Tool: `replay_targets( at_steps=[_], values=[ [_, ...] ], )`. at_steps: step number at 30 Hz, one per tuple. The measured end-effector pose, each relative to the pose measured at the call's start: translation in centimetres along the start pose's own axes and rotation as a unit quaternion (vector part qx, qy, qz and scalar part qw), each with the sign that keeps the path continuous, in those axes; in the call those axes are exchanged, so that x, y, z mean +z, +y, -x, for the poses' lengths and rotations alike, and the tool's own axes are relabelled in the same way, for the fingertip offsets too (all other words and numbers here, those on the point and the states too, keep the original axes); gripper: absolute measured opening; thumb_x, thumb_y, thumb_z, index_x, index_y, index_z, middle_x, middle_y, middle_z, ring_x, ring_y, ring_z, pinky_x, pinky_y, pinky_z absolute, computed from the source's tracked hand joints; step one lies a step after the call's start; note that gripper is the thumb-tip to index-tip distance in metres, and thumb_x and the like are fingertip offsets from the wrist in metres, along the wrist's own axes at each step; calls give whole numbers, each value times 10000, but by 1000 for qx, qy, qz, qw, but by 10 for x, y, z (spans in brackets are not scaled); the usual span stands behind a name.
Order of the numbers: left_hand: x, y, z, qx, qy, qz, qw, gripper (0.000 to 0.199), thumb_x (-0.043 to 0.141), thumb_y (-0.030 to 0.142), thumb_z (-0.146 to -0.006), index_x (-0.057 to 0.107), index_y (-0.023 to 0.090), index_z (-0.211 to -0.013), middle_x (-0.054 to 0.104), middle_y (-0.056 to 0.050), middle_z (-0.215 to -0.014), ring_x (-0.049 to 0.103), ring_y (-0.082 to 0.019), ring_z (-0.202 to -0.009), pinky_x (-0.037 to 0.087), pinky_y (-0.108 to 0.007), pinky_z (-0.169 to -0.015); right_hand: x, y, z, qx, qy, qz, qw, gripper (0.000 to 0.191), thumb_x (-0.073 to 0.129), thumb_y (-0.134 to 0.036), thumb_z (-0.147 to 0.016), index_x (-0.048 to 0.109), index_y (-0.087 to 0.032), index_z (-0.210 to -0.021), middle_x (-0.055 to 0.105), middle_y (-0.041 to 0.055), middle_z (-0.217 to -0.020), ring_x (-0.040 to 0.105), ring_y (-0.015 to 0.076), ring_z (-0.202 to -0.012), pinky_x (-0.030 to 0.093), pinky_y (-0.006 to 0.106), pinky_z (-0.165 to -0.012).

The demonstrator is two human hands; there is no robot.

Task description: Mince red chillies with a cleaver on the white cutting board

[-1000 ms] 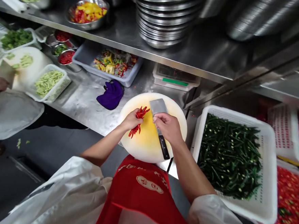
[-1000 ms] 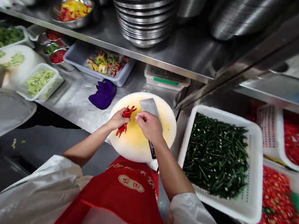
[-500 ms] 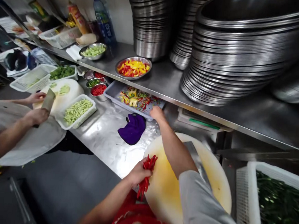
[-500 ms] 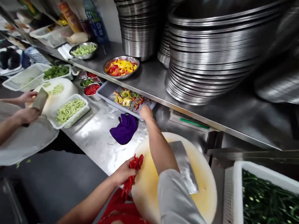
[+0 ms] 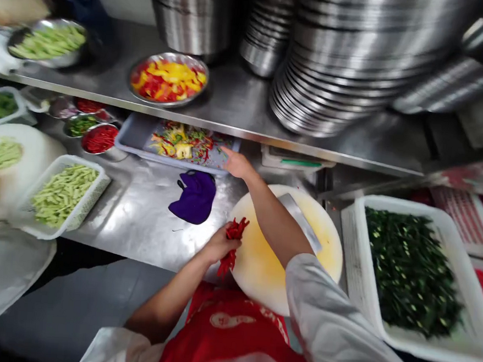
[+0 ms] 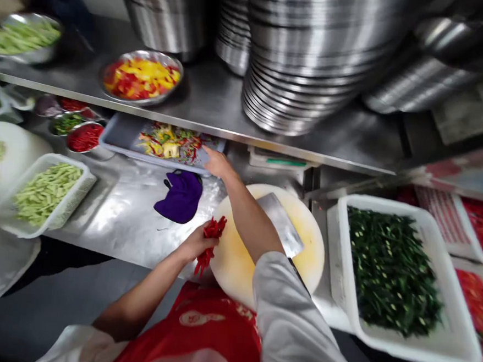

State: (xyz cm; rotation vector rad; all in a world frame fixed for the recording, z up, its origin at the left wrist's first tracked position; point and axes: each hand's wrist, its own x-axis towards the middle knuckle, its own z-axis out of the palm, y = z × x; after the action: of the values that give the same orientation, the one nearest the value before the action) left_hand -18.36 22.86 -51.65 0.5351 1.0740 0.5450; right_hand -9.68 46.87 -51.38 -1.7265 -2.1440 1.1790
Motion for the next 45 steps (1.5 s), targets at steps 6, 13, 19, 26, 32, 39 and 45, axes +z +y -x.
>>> replay_targets(
  at_steps=[6, 13, 19, 26, 32, 39, 45],
  values=[
    [33, 11, -24, 82, -46, -274, 957, 343, 627, 162, -752, 579, 201, -1090, 657, -43, -982, 632, -208, -872, 494, -328, -787, -59, 70, 182, 145, 75, -12, 986, 385, 611, -280, -916, 653, -141, -1273, 660, -27, -811, 542, 92, -689, 429, 203, -699],
    [115, 7, -62, 153, -12, -605, 781, 676, 678, 344, -849, 424, 260, -1470, 527, -150, -1317, 528, -342, -1179, 508, -423, -883, -6, 136, 429, 272, 169, 174, 931, 482, 529, -351, -913, 602, -125, -1332, 617, 176, -1179, 578, 294, -1051, 482, 455, -928],
    [131, -32, -66, 192, 62, -669, 716, 741, 694, 435, -840, 436, 193, -1491, 453, -195, -1410, 463, -382, -1230, 413, -501, -1039, -4, 158, 429, 269, 24, 242, 932, 620, 478, -173, -908, 418, -172, -1525, 584, 157, -1265, 544, 286, -1100, 450, 409, -979],
    [136, -50, -61, 215, 155, -674, 690, 723, 679, 596, -813, 549, 216, -1414, 376, -189, -1519, 312, -405, -1421, 270, -537, -1172, -57, 158, 416, 185, -182, 219, 941, 826, 493, -175, -852, 184, -218, -1617, 636, 135, -1187, 631, 279, -1028, 468, 346, -853],
    [141, -47, -68, 212, 178, -641, 716, 684, 636, 593, -849, 559, 196, -1400, 309, -178, -1590, 258, -398, -1481, 211, -542, -1222, -84, 155, 445, 171, -164, 285, 929, 751, 447, -155, -895, 227, -303, -1598, 641, 96, -1163, 665, 242, -956, 470, 305, -763],
    [167, -32, -72, 269, 138, -619, 725, 569, 624, 507, -896, 572, 210, -1379, 396, -144, -1551, 331, -354, -1453, 224, -539, -1221, -88, 156, 449, 168, -94, 337, 922, 662, 394, -129, -946, 291, -261, -1586, 638, 126, -1118, 645, 247, -957, 475, 322, -799],
    [221, -17, -84, 291, 74, -587, 752, 311, 571, 340, -947, 682, 194, -1198, 623, -103, -1269, 546, -260, -1222, 388, -407, -1105, -91, 157, 448, 170, -61, 307, 934, 654, 448, -143, -936, 337, -250, -1572, 658, 143, -1119, 645, 252, -990, 481, 324, -833]
  ],
)
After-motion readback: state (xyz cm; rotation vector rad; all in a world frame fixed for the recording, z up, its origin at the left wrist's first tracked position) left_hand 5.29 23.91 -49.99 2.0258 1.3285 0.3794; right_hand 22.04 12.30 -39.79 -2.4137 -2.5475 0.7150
